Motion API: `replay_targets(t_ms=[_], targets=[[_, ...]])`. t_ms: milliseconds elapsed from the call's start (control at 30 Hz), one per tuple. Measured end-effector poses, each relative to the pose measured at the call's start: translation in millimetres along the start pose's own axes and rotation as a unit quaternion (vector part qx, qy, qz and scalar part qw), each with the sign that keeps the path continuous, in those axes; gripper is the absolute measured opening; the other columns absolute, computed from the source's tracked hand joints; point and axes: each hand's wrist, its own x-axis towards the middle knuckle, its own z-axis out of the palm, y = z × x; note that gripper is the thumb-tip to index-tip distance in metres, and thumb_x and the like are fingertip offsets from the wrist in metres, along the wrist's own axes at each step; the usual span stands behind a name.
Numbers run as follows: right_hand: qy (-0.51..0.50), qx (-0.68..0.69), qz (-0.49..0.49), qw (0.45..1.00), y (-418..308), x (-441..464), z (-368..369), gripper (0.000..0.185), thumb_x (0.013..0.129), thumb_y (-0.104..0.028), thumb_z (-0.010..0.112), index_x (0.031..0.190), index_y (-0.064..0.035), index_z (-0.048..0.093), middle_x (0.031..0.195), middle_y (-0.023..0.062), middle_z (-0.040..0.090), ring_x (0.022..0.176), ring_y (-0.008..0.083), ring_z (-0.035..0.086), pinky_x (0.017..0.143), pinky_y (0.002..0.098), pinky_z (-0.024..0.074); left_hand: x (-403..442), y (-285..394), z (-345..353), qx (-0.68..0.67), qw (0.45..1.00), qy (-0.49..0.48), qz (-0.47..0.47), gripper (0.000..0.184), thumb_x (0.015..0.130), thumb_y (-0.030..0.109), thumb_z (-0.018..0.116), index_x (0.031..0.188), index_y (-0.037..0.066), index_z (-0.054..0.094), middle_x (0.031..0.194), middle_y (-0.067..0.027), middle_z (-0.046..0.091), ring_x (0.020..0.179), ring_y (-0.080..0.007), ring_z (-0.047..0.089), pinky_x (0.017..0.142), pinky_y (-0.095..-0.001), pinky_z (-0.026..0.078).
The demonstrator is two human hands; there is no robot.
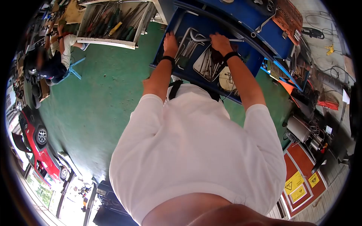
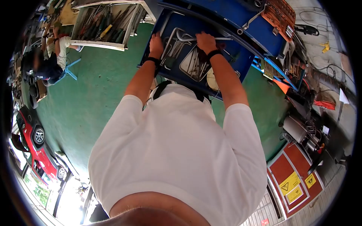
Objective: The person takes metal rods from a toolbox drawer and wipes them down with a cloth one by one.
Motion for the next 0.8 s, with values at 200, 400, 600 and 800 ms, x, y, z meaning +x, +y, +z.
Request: replay_targets(t_ms=[200, 400, 600, 800], targets=[[-0.093, 0.018, 0.014, 0.995, 9, 18, 9, 0.049, 0.085, -0.033, 0.066, 0.130, -0.0162, 0.058, 0.142, 0.0209, 0.045, 0.128, 0.0385, 0.046, 0.099, 0.0476, 0.0468, -4, -8, 0, 0.020, 0.999, -0.001, 0.049, 0.043, 0.088, -0.001, 0.050, 0.130, 0.002, 0.050, 0.114, -0.0183, 0.058, 0.105, -0.0369, 0.059, 0.086, -0.0440, 0.053], [-0.104, 0.025, 0.030, 0.994, 0, 20, 8, 0.050, 0.085, -0.038, 0.067, 0.129, -0.0170, 0.059, 0.145, 0.0193, 0.042, 0.129, 0.0379, 0.046, 0.101, 0.0480, 0.0455, -15, -13, 4, -0.052, 0.994, 0.068, 0.062, 0.050, 0.082, -0.007, 0.050, 0.131, 0.000, 0.052, 0.110, -0.0203, 0.061, 0.102, -0.0388, 0.059, 0.083, -0.0453, 0.051], [-0.126, 0.004, 0.019, 0.992, -6, 24, 8, 0.048, 0.086, -0.038, 0.067, 0.124, -0.0083, 0.060, 0.127, 0.0153, 0.056, 0.117, 0.0347, 0.054, 0.096, 0.0465, 0.0483, -17, -38, 49, -0.092, 0.972, 0.184, 0.114, 0.043, 0.080, -0.007, 0.051, 0.122, 0.001, 0.058, 0.105, -0.0199, 0.064, 0.088, -0.0414, 0.063, 0.079, -0.0486, 0.052], [-0.114, -0.003, 0.024, 0.993, -7, 29, 13, 0.041, 0.087, -0.034, 0.067, 0.117, -0.0074, 0.064, 0.116, 0.0148, 0.063, 0.111, 0.0342, 0.058, 0.093, 0.0471, 0.0504, -12, -20, 40, -0.085, 0.980, 0.161, 0.084, 0.039, 0.080, -0.002, 0.054, 0.118, 0.003, 0.060, 0.112, -0.0143, 0.063, 0.103, -0.0384, 0.059, 0.089, -0.0449, 0.050]])
